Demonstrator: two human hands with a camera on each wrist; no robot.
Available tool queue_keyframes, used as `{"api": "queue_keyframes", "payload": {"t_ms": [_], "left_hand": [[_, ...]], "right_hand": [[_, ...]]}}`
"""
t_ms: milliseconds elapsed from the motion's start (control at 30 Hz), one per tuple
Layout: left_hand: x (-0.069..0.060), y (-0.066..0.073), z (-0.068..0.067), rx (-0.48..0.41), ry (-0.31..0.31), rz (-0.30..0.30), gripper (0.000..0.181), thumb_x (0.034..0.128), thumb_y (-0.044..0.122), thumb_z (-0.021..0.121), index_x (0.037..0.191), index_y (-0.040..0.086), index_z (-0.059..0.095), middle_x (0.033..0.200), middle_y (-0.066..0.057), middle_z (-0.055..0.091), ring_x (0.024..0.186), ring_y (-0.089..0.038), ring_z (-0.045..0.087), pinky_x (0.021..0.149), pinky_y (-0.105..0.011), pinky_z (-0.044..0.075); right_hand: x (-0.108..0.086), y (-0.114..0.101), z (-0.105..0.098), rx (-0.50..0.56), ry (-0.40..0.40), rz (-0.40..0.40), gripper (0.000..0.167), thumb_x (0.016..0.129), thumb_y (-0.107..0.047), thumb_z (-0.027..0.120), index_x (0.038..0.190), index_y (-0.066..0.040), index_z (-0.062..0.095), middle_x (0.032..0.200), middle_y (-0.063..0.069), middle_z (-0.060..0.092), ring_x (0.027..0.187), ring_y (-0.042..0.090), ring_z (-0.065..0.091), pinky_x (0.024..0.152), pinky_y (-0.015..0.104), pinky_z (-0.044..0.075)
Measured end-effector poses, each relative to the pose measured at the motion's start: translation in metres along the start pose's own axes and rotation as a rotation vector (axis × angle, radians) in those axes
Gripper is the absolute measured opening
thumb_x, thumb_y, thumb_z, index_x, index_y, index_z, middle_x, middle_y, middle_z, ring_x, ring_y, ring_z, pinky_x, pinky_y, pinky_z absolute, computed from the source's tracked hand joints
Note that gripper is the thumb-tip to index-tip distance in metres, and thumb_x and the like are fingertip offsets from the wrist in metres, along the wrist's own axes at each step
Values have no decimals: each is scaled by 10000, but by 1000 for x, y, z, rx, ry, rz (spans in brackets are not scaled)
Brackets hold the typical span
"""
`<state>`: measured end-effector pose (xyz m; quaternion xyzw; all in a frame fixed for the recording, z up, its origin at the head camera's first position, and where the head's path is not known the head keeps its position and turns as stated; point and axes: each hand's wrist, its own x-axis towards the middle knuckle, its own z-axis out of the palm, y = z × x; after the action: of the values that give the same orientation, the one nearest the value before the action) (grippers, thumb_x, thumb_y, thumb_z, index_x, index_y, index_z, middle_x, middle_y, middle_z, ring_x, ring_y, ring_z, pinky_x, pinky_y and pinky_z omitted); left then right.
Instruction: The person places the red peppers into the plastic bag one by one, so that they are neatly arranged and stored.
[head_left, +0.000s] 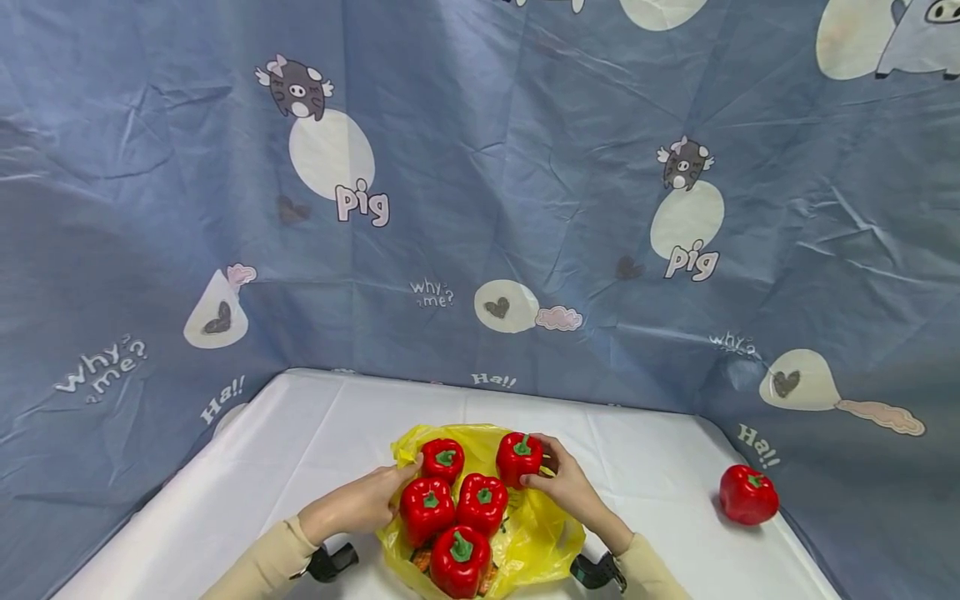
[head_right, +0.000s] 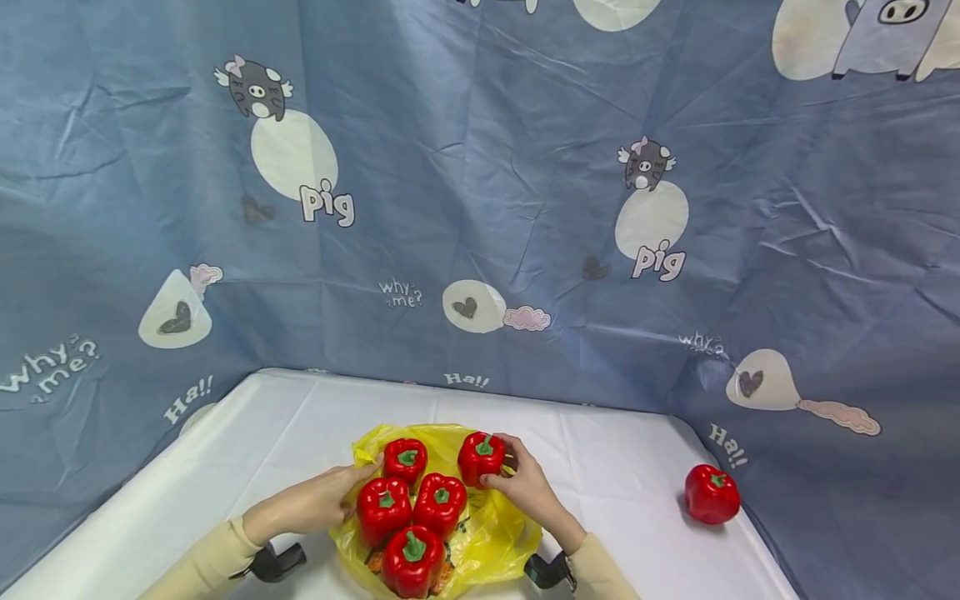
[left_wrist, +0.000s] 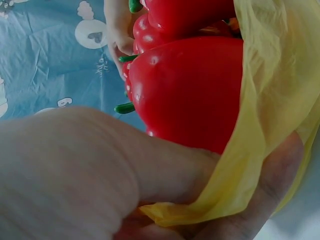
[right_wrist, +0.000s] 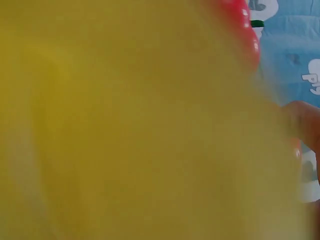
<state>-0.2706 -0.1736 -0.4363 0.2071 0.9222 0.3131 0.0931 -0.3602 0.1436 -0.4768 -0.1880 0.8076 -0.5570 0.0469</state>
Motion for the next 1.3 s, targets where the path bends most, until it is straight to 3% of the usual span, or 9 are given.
{"api": "queue_keyframes", "payload": {"t_ms": [133, 367, 633, 867, 1033, 1300], "left_hand": [[1, 0, 0, -2, -1, 0, 759, 699, -234, 539, 1428, -104, 372, 1385, -261, 502, 971, -204, 516, 660, -288, 435], [1, 1, 0, -7, -8, 10, 752, 708, -233, 533, 1430, -102, 370, 1400, -259, 489, 1061, -201, 518, 702, -283, 445], [1, 2, 0, -10, -7, 12, 763, 705, -233, 530, 1436, -97, 361, 1398, -261, 489, 1000, -203, 517, 673, -275, 440], [1, 2, 0, 6, -3, 17, 772, 700, -234, 539, 1438, -91, 363, 1406, -247, 489, 1231, -276, 499, 832, -311, 491], [2, 1, 2, 3, -9, 18, 769, 699, -233, 547, 1434, -96, 367, 1404, -243, 493, 1246, -301, 494, 860, -351, 496], [1, -1, 3, -5, -7, 41, 760, 698, -243, 535, 1427, -112, 364, 1408, -252, 485, 1284, -348, 473, 962, -467, 459]], "right_hand": [[5, 4, 7, -3, -18, -22, 672, 792, -82, 726, 1387, -25, 419, 1332, 209, 535, 1150, 342, 578, 925, 412, 515], [-3, -26, 14, -25, -79, -8, 636, 821, -44, 672, 1381, 63, 389, 1326, 299, 503, 1169, 415, 549, 938, 449, 502], [16, 8, 22, -25, -98, -6, 629, 832, -96, 662, 1398, -6, 404, 1357, 229, 512, 1156, 336, 568, 900, 387, 527], [19, 15, 25, 16, -133, -11, 598, 852, -138, 649, 1397, -37, 424, 1366, 204, 510, 1158, 318, 567, 898, 365, 526], [20, 19, 25, 40, -170, 4, 577, 892, -162, 616, 1416, -46, 404, 1388, 195, 496, 1171, 305, 563, 902, 353, 518], [22, 20, 28, 17, -270, 7, 566, 976, -238, 521, 1483, -71, 333, 1454, 176, 450, 1327, 325, 438, 1042, 432, 425]]}}
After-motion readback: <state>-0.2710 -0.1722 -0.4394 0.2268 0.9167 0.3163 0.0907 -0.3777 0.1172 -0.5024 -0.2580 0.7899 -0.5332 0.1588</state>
